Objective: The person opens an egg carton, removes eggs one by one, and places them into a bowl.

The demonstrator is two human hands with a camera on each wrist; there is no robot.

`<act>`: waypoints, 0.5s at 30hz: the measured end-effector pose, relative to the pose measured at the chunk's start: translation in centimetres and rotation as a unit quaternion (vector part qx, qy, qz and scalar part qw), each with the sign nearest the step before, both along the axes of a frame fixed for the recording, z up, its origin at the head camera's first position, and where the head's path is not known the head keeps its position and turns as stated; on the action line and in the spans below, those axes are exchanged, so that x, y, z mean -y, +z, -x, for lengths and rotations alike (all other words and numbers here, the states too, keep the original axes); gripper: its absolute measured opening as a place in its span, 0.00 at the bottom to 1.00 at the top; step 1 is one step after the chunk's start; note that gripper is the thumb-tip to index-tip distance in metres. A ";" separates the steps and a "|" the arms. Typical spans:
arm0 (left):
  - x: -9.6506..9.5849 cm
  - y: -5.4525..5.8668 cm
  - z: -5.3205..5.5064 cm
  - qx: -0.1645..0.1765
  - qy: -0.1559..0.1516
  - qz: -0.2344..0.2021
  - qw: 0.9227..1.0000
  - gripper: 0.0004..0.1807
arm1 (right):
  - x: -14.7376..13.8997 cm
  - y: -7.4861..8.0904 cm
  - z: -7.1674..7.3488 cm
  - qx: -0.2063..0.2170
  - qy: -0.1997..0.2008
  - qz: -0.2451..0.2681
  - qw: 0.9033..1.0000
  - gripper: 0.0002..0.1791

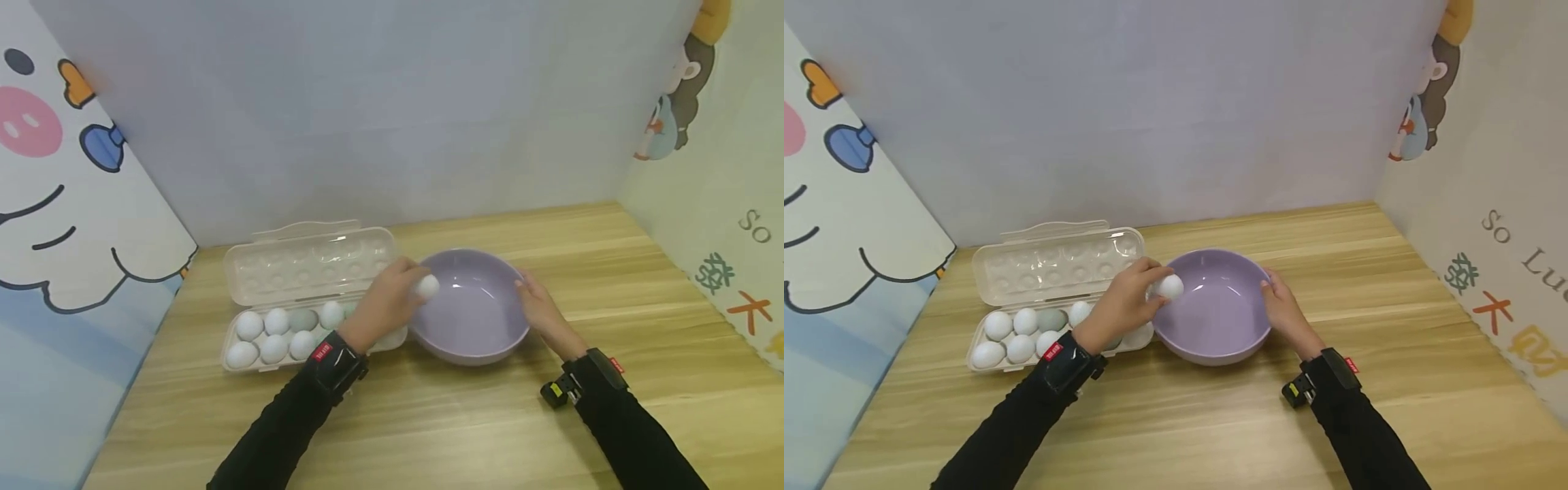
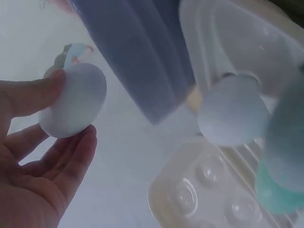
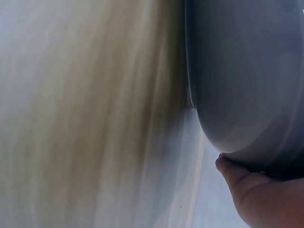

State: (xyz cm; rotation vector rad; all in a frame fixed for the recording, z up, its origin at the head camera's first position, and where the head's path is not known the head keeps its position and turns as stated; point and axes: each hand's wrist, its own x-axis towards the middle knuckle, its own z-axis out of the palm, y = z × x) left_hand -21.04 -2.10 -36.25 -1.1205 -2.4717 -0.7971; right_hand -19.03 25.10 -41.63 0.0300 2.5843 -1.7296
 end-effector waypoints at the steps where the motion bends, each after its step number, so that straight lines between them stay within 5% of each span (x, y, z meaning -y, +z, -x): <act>1: -0.4 -0.1 0.1 0.013 -0.004 -0.002 1.000 0.19 | 0.0 0.0 0.0 0.000 0.000 -0.001 1.000 0.25; 7: -2.6 -0.2 0.9 0.065 -0.015 0.030 0.997 0.20 | 0.1 0.1 0.1 0.007 -0.010 -0.011 1.000 0.25; 15: -4.8 0.0 2.2 0.020 0.012 0.160 0.987 0.18 | 0.1 -0.2 0.2 0.002 -0.015 -0.004 1.000 0.24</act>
